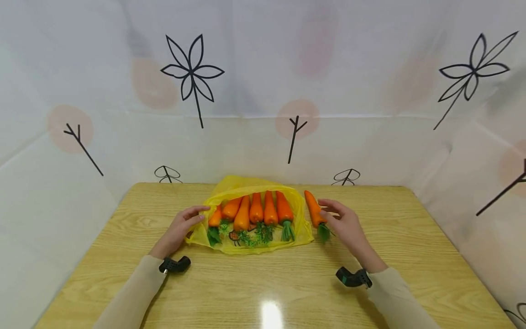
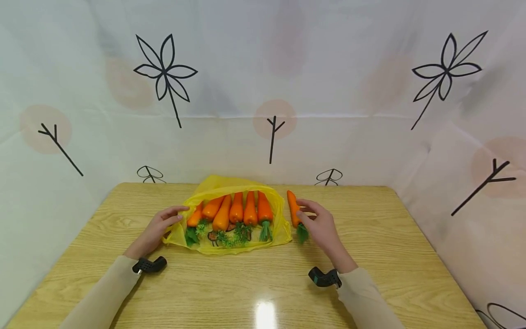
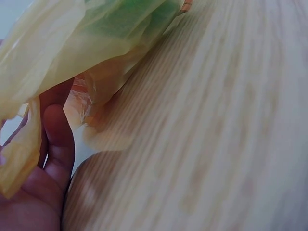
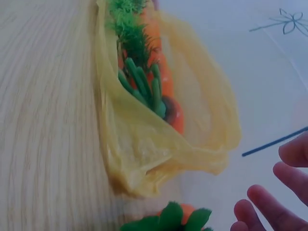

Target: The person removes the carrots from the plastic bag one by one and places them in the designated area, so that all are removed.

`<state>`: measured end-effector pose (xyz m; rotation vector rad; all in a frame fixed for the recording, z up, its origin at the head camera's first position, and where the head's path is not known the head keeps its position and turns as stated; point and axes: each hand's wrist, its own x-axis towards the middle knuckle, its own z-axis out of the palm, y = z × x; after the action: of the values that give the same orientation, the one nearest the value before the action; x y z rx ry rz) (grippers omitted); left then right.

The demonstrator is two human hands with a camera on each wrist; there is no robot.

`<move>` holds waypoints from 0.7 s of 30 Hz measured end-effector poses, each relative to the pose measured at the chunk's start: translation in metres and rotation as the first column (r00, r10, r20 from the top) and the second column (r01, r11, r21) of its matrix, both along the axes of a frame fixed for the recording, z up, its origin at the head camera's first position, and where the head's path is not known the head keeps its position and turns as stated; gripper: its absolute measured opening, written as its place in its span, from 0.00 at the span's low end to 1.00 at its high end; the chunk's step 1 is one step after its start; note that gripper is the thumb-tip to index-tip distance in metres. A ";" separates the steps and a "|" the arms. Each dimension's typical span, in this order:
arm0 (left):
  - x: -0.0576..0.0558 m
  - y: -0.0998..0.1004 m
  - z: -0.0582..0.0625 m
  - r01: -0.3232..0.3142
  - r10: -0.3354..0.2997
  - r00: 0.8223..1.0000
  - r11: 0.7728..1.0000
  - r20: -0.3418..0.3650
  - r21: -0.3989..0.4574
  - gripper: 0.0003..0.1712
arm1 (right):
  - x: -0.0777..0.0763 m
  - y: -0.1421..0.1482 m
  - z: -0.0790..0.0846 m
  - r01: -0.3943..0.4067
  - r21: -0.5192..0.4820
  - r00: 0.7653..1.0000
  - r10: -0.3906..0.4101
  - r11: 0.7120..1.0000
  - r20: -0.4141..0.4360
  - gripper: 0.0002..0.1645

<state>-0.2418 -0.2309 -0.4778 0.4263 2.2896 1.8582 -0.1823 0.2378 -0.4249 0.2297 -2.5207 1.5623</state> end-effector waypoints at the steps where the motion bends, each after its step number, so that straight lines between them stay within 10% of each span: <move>1: 0.000 0.000 0.000 0.000 0.000 1.000 1.000 0.005 0.002 0.24 | 0.000 -0.002 0.000 -0.013 -0.002 1.000 0.013 1.000 -0.005 0.23; 21: 0.000 0.001 0.002 -0.029 0.029 1.000 0.999 0.006 -0.040 0.23 | -0.016 -0.062 -0.003 -0.140 0.022 0.986 0.141 0.990 -0.085 0.19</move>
<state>-0.2421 -0.2296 -0.4758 0.3828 2.3371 1.8203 -0.1986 0.1757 -0.4276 0.4770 -2.4989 1.5458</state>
